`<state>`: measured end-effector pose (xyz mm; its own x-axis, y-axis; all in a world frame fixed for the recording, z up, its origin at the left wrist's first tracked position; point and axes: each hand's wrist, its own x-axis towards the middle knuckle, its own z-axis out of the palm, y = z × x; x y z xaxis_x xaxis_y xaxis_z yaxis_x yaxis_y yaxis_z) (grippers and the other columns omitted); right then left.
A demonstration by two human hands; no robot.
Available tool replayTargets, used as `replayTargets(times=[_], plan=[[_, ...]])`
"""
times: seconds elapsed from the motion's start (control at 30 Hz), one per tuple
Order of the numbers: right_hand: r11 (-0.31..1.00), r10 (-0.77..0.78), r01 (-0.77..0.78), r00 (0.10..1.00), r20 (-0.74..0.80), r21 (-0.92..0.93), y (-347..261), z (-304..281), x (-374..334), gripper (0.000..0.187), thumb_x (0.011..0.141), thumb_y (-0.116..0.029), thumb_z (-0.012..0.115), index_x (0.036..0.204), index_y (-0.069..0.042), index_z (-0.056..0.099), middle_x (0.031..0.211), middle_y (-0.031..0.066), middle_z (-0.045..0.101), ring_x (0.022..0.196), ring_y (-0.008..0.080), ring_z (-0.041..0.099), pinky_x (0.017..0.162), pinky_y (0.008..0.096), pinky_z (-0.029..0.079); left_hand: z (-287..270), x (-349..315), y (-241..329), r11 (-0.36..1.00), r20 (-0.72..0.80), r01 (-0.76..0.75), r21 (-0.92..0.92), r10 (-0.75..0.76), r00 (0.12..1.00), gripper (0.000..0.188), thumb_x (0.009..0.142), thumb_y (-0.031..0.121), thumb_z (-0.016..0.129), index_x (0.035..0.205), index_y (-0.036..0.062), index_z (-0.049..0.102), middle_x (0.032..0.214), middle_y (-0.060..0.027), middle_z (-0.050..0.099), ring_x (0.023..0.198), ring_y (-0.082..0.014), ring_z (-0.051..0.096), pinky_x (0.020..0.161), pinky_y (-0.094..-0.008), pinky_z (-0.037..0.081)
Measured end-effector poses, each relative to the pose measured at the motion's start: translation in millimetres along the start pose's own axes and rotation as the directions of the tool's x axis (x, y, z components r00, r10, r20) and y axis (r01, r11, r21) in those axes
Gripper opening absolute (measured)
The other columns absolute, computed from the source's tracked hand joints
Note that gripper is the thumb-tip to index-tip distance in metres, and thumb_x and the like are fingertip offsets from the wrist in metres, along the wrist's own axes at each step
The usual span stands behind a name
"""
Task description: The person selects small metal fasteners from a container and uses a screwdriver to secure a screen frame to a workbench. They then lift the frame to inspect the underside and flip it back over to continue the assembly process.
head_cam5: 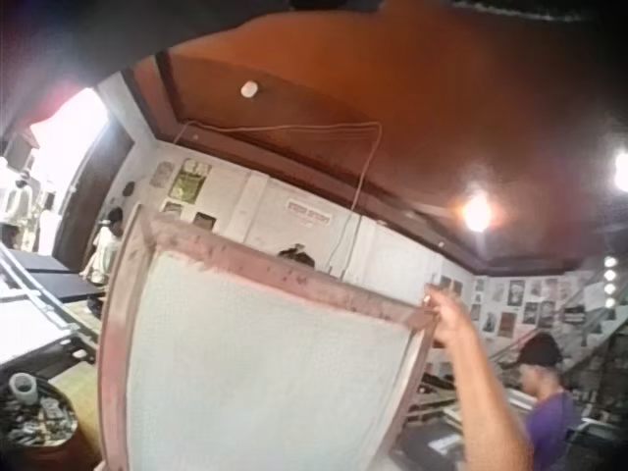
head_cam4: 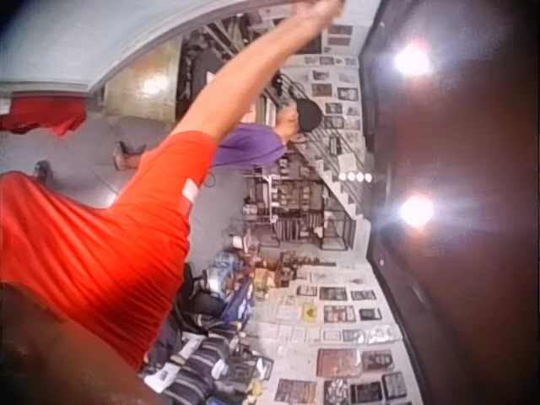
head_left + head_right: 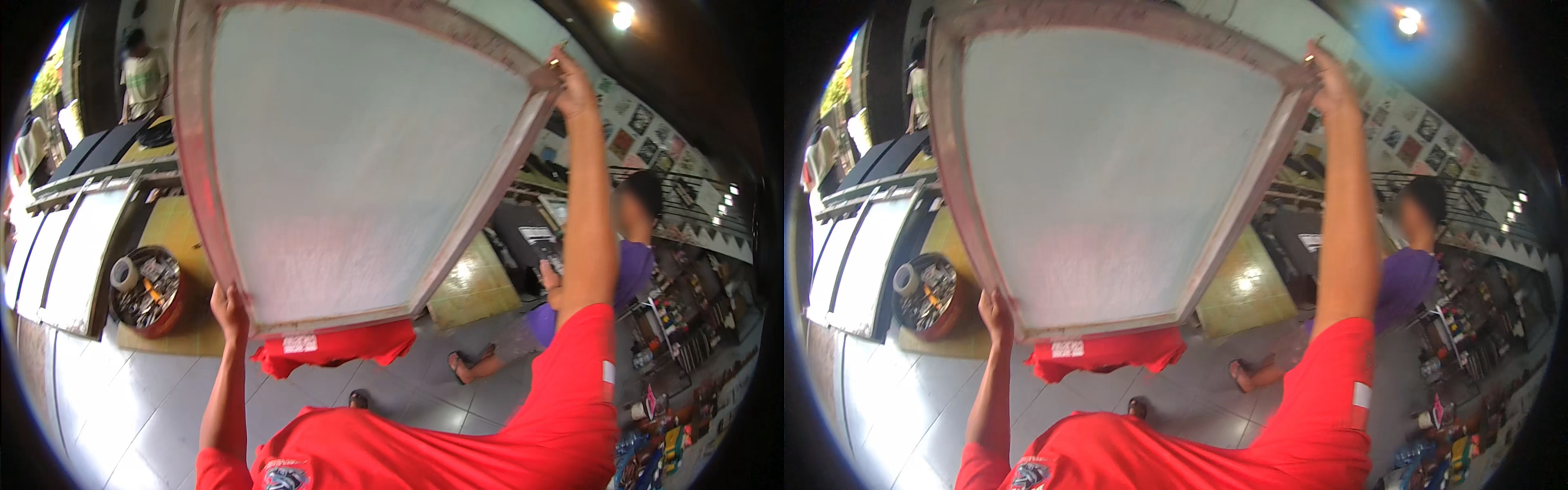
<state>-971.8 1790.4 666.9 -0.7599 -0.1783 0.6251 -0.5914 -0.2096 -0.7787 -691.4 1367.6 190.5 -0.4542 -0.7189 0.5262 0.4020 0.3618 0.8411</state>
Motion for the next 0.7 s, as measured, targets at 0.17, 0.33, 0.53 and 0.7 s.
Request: replayTargets(times=[0.17, 0.33, 0.53, 0.7], plan=[[0.977, 0.040, -0.156, 0.799, 0.600, 0.143, -62, -44, 32, 0.040, 0.098, -0.028, 0.045, 0.125, 0.001, 0.051, 0.125, 0.0105, 0.056, 0.115, 0.0201, 0.053, 0.101, 0.0329, 0.039, -32, 67, 11, 0.985, 0.097, -0.012, 0.174, -0.005, 0.995, 0.046, 0.093, 0.044, 0.048, 0.070, 0.0040, 0.048, 0.058, 0.0002, 0.041, 0.053, -0.0094, 0.039, 0.047, -0.0295, 0.035], [0.992, 0.090, -0.068, 0.971, -0.221, 0.107, -12, -29, -15, 0.043, 0.099, -0.030, 0.040, 0.128, 0.000, 0.048, 0.130, 0.0119, 0.052, 0.122, 0.0242, 0.048, 0.102, 0.0350, 0.038, -66, 139, 81, 0.959, 0.078, 0.071, 0.273, -0.096, 0.992, 0.053, 0.091, 0.051, 0.050, 0.079, 0.0011, 0.062, 0.057, 0.0000, 0.050, 0.052, -0.0107, 0.045, 0.049, -0.0282, 0.039], [0.932, 0.330, -0.245, 0.878, -0.346, 0.265, 42, -48, -123, 0.065, 0.090, -0.048, 0.052, 0.132, 0.001, 0.044, 0.131, 0.0143, 0.050, 0.121, 0.0278, 0.046, 0.103, 0.0396, 0.034, -92, 309, 149, 0.683, 0.216, -0.370, 0.630, 0.303, 0.928, 0.065, 0.081, 0.061, 0.057, 0.106, 0.0018, 0.064, 0.073, -0.0133, 0.063, 0.062, -0.0168, 0.060, 0.060, -0.0326, 0.047], [0.856, 0.367, -0.115, 0.821, -0.437, 0.505, 118, -78, -242, 0.074, 0.087, -0.052, 0.056, 0.135, 0.001, 0.036, 0.135, 0.0120, 0.044, 0.121, 0.0260, 0.044, 0.100, 0.0401, 0.037, -17, 359, 313, 0.225, 0.533, -0.622, 0.750, 0.350, 0.770, 0.054, 0.095, 0.051, 0.042, 0.100, 0.0042, 0.067, 0.089, -0.0141, 0.066, 0.083, -0.0224, 0.058, 0.084, -0.0374, 0.045]])
